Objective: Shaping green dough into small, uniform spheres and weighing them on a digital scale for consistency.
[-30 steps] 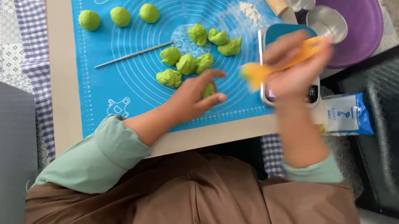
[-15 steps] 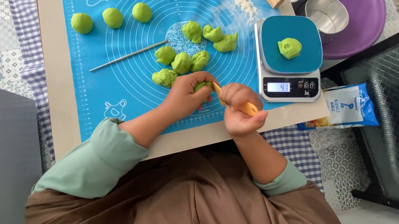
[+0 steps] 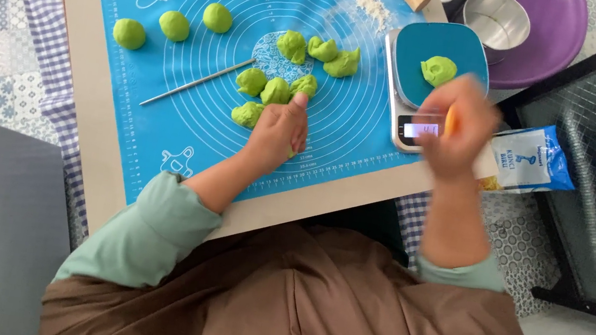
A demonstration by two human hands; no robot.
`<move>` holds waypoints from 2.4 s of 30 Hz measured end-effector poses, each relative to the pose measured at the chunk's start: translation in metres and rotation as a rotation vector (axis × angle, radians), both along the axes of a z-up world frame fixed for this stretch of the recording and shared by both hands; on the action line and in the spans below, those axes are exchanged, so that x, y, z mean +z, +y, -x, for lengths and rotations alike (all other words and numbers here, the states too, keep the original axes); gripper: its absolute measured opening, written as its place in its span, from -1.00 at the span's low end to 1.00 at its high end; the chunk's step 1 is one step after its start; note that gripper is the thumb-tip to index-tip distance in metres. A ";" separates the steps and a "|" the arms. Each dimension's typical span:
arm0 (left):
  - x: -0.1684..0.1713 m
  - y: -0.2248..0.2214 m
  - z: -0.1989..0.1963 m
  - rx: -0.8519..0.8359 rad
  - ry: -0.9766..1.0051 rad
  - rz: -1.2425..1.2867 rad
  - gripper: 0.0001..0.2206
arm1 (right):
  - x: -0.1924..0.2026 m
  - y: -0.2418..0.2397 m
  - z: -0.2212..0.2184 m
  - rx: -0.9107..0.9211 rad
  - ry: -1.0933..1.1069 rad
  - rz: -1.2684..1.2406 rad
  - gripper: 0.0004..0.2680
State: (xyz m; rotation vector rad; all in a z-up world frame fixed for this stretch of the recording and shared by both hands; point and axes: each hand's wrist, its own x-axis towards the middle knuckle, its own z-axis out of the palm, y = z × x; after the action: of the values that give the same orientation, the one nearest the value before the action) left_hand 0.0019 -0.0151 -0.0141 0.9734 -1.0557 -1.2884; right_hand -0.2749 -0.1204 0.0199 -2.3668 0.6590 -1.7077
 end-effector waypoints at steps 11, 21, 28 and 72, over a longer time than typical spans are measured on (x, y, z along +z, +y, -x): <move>0.007 -0.002 -0.010 -0.149 0.543 -0.132 -0.52 | 0.044 -0.019 0.009 -0.555 0.768 -0.432 -0.73; 0.013 0.009 -0.003 0.190 0.003 0.169 -0.48 | 0.045 0.077 -0.064 -0.205 0.668 -0.120 -0.73; -0.014 0.009 -0.007 0.159 -0.120 0.221 -0.52 | 0.027 0.079 -0.078 -0.149 0.633 -0.169 -0.40; 0.027 0.017 -0.003 -0.106 -0.927 0.518 -0.41 | -0.029 0.107 -0.083 0.023 0.523 -0.019 -0.84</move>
State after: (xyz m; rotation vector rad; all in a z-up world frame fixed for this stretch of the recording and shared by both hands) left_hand 0.0049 0.0016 0.0124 1.1206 -2.0445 -0.5321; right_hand -0.1921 -0.0134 -0.0089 -2.8093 0.7032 -1.0571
